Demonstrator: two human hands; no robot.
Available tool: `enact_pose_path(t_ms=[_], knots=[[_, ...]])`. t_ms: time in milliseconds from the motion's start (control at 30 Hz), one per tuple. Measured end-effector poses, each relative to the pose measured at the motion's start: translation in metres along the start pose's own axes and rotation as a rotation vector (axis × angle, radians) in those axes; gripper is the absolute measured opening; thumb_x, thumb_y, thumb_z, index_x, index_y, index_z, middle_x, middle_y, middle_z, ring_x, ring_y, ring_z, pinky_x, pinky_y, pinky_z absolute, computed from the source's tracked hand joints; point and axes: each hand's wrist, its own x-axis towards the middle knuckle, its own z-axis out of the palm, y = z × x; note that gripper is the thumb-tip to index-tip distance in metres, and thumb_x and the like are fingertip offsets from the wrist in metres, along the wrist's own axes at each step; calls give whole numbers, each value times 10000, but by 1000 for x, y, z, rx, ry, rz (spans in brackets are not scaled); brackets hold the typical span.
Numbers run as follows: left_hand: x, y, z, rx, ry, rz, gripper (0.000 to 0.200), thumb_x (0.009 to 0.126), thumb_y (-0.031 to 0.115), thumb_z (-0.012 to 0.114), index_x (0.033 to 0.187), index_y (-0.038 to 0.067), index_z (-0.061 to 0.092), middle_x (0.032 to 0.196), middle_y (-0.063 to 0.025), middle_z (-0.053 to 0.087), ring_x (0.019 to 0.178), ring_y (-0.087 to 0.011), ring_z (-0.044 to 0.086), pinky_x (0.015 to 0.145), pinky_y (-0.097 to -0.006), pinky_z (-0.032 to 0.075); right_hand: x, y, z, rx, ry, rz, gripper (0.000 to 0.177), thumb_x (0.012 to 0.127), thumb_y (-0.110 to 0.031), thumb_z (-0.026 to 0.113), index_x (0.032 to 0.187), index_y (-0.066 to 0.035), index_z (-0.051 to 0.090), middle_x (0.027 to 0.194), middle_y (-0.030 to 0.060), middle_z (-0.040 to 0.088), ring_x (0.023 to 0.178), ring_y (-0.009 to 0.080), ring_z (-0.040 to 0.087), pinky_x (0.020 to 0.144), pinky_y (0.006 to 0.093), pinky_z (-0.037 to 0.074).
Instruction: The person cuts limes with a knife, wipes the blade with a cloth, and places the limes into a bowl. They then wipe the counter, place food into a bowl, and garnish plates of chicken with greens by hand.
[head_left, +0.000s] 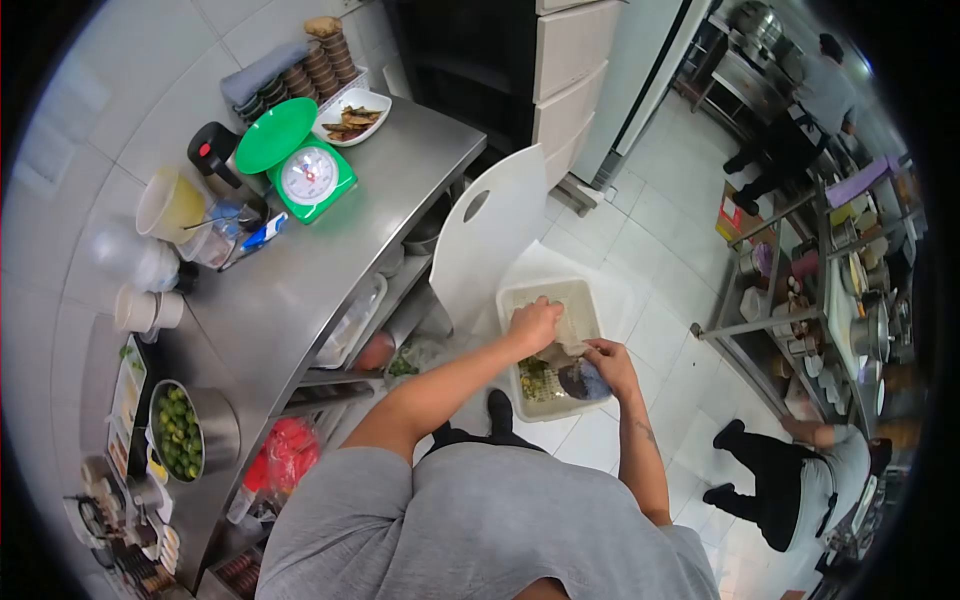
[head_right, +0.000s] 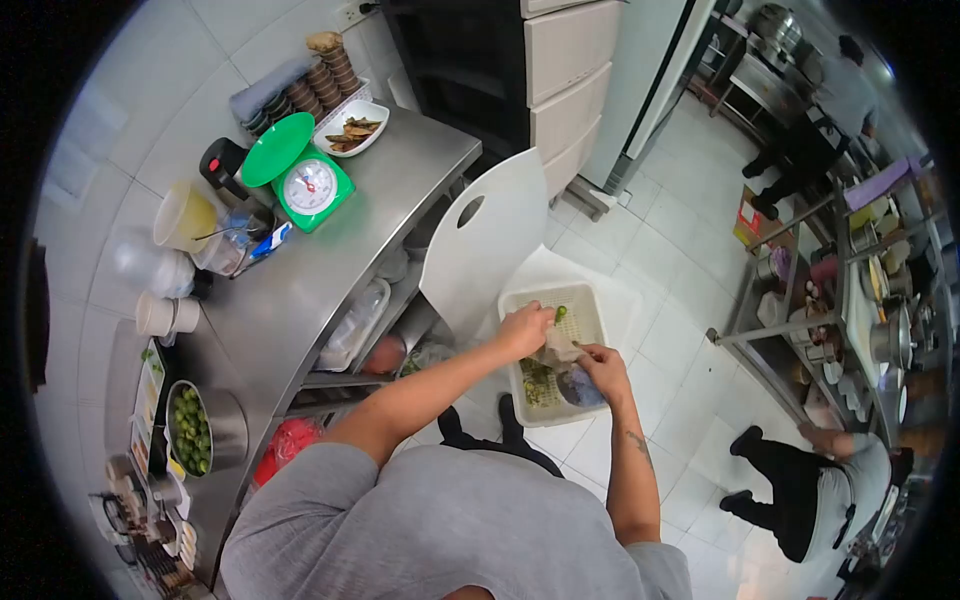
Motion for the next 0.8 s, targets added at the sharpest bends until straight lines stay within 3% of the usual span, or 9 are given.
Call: enact_pose_path(t_ms=[67,167,233,367,400,500,533,667,800], knots=[[3,8,-10,-117,16,-35,131,888,166,499,918,67,580,871,-165,600,812,-387,585,687,-468,461,-6,-5,-7,-109,58,-4,247,806,-168,625,981,3,666,768,82,663,676,137,589,642,281,469],[7,5,-18,-192,-179,-17,152,917,194,480,929,55,539,874,-177,580,800,-398,571,684,-472,450,-20,-31,-16,-301,101,-40,216,810,-202,593,895,-10,647,722,104,647,664,149,593,634,298,464],[5,5,-20,-260,-123,-29,175,932,222,469,937,55,520,877,-174,578,810,-391,572,683,-464,448,-21,-39,-21,-390,123,-95,228,812,-219,583,850,2,626,685,106,628,664,149,586,629,299,457],[-1,19,-63,-405,216,-119,248,946,303,456,953,59,499,884,-166,581,840,-367,578,700,-444,453,-28,-77,-16,486,-121,-38,148,814,-169,576,850,-29,607,806,31,636,703,136,583,625,276,441],[-6,17,-72,-292,151,-293,277,945,360,454,1032,113,545,966,-120,612,912,-295,602,753,-402,468,-34,-102,-8,645,-220,-47,132,815,-139,586,909,-49,602,871,9,629,748,124,589,658,258,449],[-31,8,-96,-1246,-355,-830,283,943,342,461,1139,164,560,1064,-80,617,973,-220,605,816,-374,478,-39,-146,29,764,-387,16,161,808,-130,606,944,-45,601,847,13,624,760,114,588,691,256,461],[-47,-1,-85,-1718,-245,-772,297,938,276,459,1179,138,565,1097,-69,614,978,-181,602,837,-332,487,-36,-145,42,753,-349,55,187,821,-111,619,992,-39,598,867,16,624,779,98,583,715,249,462],[-77,-30,-104,-1726,56,-376,247,911,147,441,1065,45,605,1002,-57,630,885,-145,611,794,-273,492,-18,-161,90,486,-640,-163,185,859,-60,591,1043,-42,584,912,23,619,807,77,568,725,214,446],[-126,-43,-186,-1161,449,-379,215,902,101,455,1054,42,596,966,-37,621,899,-126,580,808,-275,466,-32,-215,137,553,-622,-133,205,870,-200,595,991,-36,583,844,41,625,748,131,588,675,290,486]])
